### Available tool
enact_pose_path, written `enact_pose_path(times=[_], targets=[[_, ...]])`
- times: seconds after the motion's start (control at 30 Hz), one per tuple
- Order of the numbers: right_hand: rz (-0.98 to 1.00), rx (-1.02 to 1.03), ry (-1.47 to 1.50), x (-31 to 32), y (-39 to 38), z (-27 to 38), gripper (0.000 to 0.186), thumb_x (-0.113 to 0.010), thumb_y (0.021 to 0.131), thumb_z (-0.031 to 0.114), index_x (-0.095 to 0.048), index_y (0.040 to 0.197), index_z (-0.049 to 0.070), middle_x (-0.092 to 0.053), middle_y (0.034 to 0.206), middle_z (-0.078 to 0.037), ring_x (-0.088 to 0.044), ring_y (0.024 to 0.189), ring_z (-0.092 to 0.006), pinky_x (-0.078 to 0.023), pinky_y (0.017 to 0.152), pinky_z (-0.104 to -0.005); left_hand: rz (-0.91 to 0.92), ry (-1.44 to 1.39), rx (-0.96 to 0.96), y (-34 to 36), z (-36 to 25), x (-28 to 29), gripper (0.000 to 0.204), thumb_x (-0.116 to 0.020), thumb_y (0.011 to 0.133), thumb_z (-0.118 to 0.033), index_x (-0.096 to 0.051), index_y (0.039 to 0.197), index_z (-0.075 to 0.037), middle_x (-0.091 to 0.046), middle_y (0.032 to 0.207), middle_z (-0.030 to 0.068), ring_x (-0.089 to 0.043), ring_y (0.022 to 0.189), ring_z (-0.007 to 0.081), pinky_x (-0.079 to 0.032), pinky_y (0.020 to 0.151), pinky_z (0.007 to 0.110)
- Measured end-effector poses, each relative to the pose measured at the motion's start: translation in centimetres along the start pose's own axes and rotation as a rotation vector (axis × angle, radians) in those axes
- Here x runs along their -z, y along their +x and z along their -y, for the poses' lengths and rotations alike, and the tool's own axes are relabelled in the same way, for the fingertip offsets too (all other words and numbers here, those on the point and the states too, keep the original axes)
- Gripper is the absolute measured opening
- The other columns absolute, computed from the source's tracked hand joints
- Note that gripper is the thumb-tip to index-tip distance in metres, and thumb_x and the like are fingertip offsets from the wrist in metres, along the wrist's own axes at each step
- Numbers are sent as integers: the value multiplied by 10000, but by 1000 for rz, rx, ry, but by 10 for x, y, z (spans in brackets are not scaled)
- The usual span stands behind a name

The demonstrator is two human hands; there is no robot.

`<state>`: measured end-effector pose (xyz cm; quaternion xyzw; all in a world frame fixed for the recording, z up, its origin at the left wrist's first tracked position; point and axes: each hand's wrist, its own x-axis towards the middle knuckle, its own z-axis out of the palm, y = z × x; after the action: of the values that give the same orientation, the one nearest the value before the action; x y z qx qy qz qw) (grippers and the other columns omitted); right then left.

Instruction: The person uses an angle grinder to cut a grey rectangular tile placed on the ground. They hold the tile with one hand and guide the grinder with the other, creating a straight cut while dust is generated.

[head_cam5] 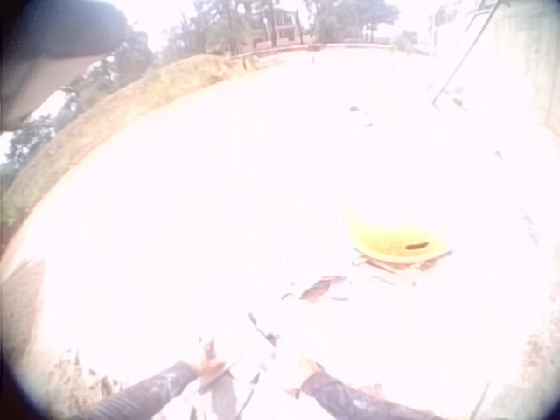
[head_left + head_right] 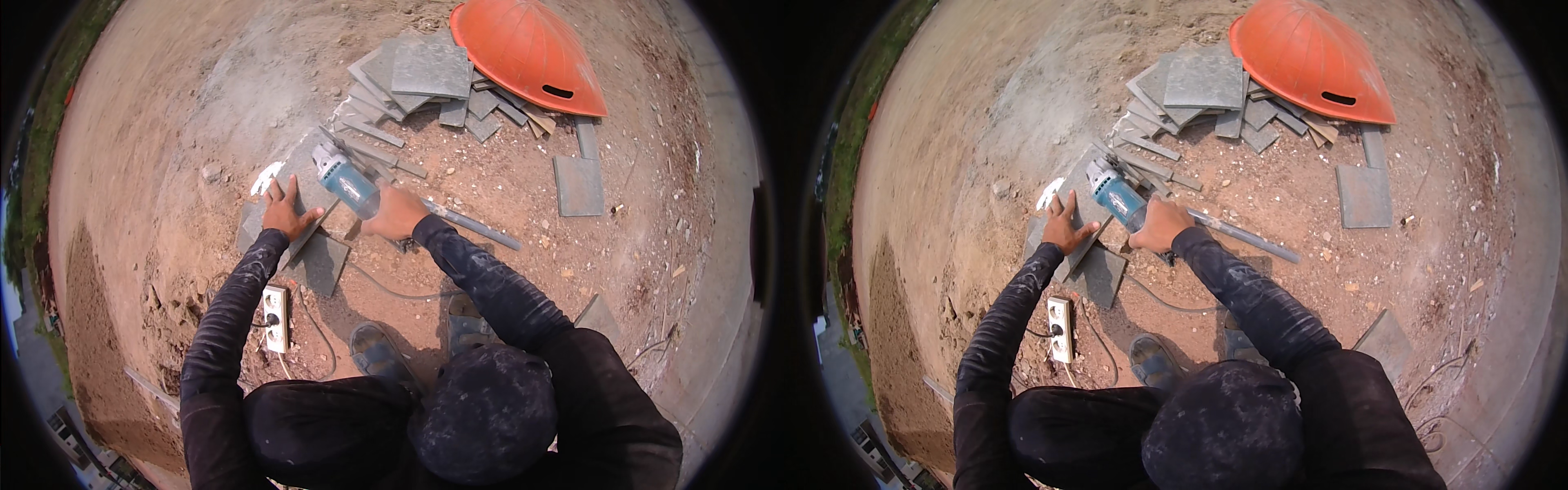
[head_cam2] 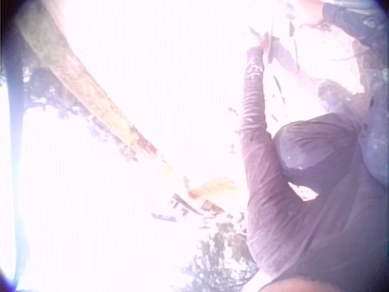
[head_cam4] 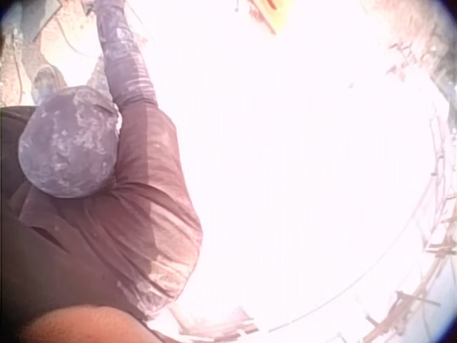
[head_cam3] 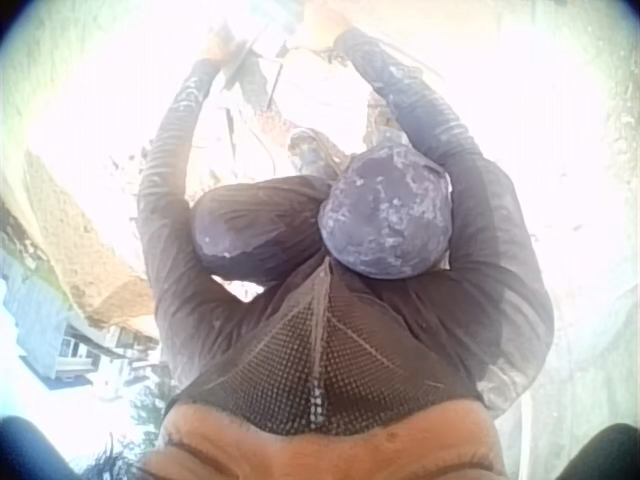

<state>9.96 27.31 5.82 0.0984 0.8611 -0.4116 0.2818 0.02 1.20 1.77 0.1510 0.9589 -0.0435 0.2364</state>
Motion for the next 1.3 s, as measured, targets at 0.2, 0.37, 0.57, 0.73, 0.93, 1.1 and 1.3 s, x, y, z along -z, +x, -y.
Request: enact_pose_path(times=[0.2,0.37,0.57,0.73,0.93,1.1,1.3], targets=[[-24,15,6,-1,-8,-5,744,-760,589,416,-581,1079,-116,-656,1003,-292,-657,942,-400,-518,843,-407,-8,-10,-9,0,-1,-1,1101,-611,697,-771,-167,1528,-200,-133,1518,333,-165,1362,577,-326,1072,536],[-28,10,7,0,-14,-7,753,-762,597,419,-567,1092,-115,-657,994,-290,-658,934,-400,-520,835,-408,-17,-24,-22,1,3,-3,1096,-608,702,-770,-168,1528,-198,-127,1518,337,-157,1357,588,-321,1074,533],[-3,-4,20,5,-18,-4,742,-756,603,411,-567,1087,-118,-658,989,-289,-660,929,-398,-521,828,-409,-36,-21,-43,5,10,-10,1109,-602,688,-788,-171,1528,-206,-129,1519,333,-158,1355,593,-329,1062,550],[7,-5,9,5,-16,-6,721,-755,598,393,-577,1071,-120,-659,977,-292,-660,921,-396,-520,826,-408,-41,-17,-48,6,7,-12,1115,-602,681,-793,-174,1527,-205,-137,1515,336,-164,1351,596,-332,1057,559],[62,-10,-9,5,-9,-4,776,-761,595,423,-549,1124,-104,-653,993,-277,-656,923,-387,-521,817,-403,-35,-18,-45,4,7,-8,1117,-599,680,-796,-187,1524,-193,-146,1506,349,-178,1341,604,-350,1045,559],[31,-16,3,4,-4,2,704,-761,592,399,-606,1060,-104,-663,1001,-277,-661,935,-380,-520,827,-395,-35,-22,-45,3,8,-7,1106,-603,684,-789,-192,1523,-197,-144,1511,342,-189,1346,592,-348,1047,554],[28,-27,18,1,5,0,688,-762,583,409,-629,1031,-95,-667,998,-273,-663,935,-382,-524,825,-398,-40,-16,-41,2,6,-6,1099,-614,686,-778,-193,1523,-205,-133,1516,337,-183,1354,580,-342,1056,541]])
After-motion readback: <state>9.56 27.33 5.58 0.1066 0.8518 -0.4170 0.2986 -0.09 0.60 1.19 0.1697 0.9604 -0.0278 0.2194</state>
